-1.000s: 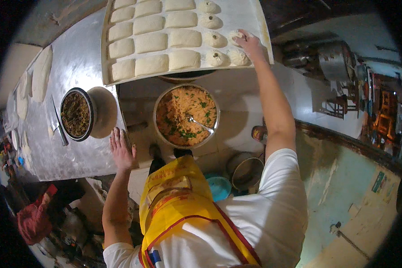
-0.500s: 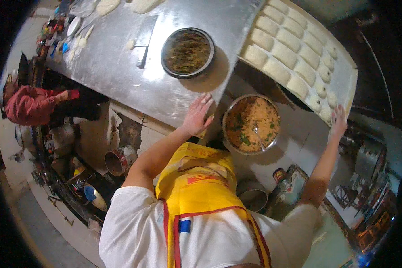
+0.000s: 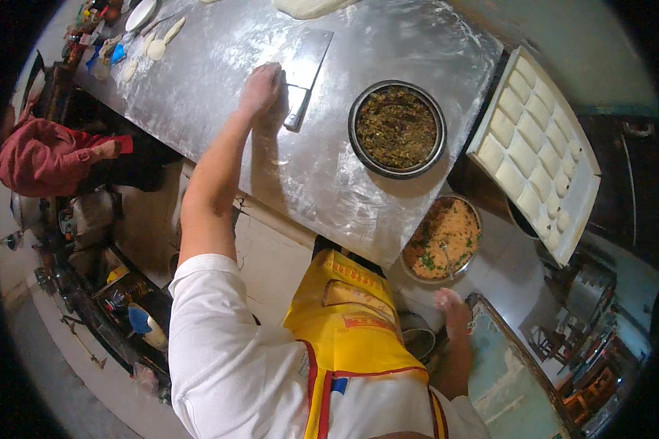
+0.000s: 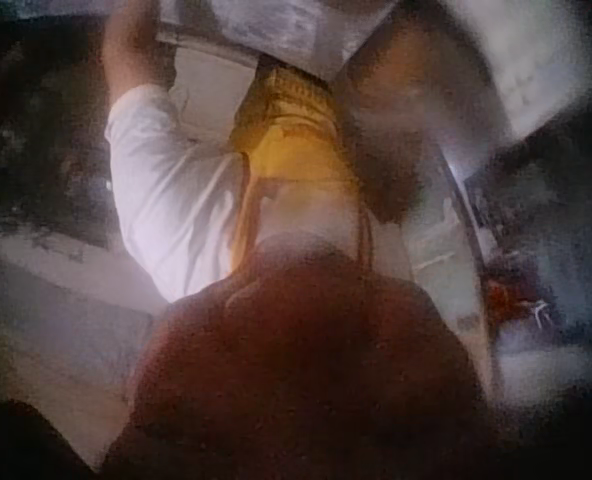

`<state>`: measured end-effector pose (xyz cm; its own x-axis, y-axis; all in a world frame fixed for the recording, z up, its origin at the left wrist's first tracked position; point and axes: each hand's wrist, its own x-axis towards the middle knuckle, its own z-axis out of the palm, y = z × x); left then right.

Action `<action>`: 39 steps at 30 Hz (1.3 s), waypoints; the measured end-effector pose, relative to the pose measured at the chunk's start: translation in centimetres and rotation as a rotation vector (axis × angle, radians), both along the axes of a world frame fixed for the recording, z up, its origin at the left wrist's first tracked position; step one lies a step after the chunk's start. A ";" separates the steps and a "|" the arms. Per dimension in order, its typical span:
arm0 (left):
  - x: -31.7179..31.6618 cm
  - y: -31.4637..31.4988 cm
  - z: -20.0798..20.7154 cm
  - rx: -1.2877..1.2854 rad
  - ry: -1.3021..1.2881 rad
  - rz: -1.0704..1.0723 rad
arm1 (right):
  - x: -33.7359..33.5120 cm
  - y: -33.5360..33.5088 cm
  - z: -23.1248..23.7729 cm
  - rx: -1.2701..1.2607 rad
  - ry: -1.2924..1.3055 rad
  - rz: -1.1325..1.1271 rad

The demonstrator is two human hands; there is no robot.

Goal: The person flattens small dough pieces, spoons two different fillings into them, and pleats the edges to seal each dumpling. Finished dumplings are placed on a tray. The person also rolls a larger dough mass into a long rope on the worktable.

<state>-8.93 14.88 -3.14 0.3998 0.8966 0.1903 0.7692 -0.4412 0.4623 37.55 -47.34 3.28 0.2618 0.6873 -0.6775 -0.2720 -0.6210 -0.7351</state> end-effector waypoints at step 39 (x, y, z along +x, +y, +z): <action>3.6 -23.8 2.6 -0.311 -0.602 -0.002 | -25.3 36.2 -2.0 0.349 -0.561 0.593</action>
<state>-5.29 -8.91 -0.53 0.3068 0.9450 0.1135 0.3370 -0.2194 0.9156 12.26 -11.11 1.33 0.0278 0.9589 -0.2824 0.4805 -0.2605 -0.8374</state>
